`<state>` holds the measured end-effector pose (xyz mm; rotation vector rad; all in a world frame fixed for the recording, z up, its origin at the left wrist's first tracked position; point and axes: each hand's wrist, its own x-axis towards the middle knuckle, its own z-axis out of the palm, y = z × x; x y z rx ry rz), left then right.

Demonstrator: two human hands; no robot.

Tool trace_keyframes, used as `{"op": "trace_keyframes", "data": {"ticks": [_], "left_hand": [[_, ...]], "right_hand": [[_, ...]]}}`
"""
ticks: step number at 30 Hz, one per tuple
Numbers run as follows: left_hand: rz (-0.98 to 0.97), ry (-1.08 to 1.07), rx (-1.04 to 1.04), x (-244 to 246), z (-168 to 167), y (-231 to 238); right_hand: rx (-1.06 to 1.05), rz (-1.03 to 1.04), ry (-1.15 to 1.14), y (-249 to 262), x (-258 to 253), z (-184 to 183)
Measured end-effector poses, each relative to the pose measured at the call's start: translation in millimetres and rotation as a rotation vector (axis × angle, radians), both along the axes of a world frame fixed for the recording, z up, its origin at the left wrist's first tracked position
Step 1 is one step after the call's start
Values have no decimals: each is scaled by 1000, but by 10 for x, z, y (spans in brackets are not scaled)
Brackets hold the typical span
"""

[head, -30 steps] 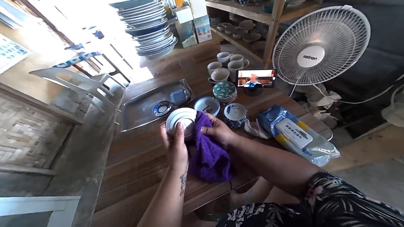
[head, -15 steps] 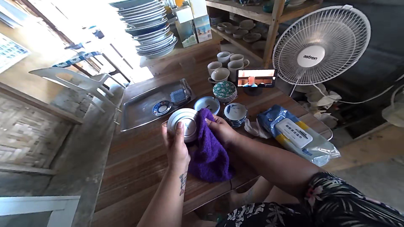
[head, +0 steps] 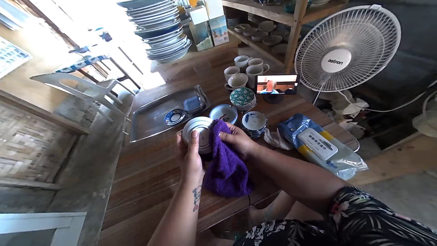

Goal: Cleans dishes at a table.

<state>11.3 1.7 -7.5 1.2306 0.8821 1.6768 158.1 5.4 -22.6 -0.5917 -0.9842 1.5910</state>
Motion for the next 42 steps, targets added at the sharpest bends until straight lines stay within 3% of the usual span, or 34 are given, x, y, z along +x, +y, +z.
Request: {"op": "trace_keyframes", "data": {"ticks": [14,28,42], "left_hand": [[68,-31,-116,-27,1,35],[-23,-98,-108,4,-46,56],[-114,267,94,-182,1,147]], "right_hand": [[-13,-7,-24,-21,20,29],[-21,-53,29,6,13,19],[39,-149,23,1,-10,-12]]}}
